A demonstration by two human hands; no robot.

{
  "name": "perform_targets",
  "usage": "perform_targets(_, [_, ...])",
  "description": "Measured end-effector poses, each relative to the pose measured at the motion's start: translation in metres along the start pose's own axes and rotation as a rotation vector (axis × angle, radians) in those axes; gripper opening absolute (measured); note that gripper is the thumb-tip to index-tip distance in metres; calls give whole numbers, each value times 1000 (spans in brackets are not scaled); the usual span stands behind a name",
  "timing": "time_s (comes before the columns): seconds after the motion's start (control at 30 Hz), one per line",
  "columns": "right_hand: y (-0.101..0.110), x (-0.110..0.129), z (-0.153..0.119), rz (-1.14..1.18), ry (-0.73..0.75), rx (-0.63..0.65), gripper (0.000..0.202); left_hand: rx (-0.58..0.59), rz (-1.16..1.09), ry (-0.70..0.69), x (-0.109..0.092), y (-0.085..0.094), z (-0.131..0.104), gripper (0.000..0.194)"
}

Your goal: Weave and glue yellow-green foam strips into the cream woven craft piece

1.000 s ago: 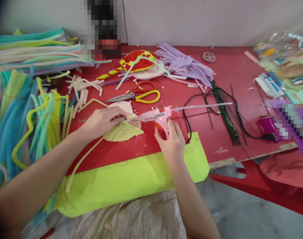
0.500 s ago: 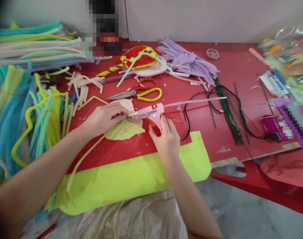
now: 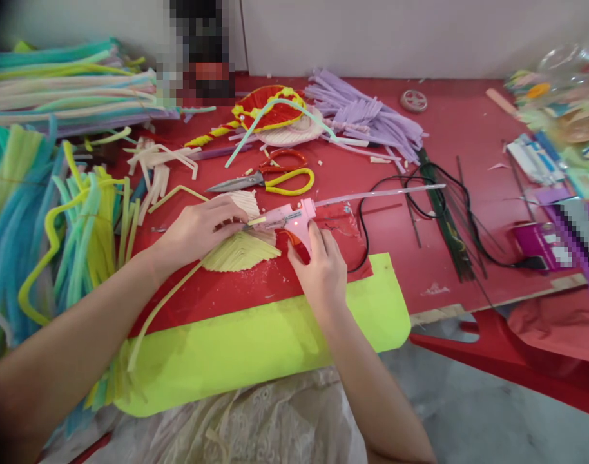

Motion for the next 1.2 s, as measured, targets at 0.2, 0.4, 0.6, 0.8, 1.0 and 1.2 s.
perform_targets(0.2, [0,-1,-1,-8,-11,-4,44,4,15,-1,1,-1,0,19])
perform_targets(0.4, [1,-2,0,-1,-8,-16,44,6,13,-3,1,-1,-1,19])
perform_targets(0.6, [1,-3,0,-6,-26,-4,44,6,25,-8,2,-2,-1,20])
perform_targets(0.8, [5,0,-1,-9,7,-24,43,8,16,-15,3,-3,-2,19])
perform_targets(1.0, [10,-1,-1,-7,16,-55,43,-3,10,-28,2,-2,-1,17])
perform_targets(1.2, [8,-2,-2,-14,-2,-45,44,3,0,-37,1,-2,-1,18])
Point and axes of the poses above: each hand's wrist, its own z-axis towards the middle knuckle, its own y-axis out of the back of the hand, x = y × z, the point moved 9 cm from there along z, towards the middle knuckle, and after that the axes turned 13 degrees about -x, right-handed, at the moved point
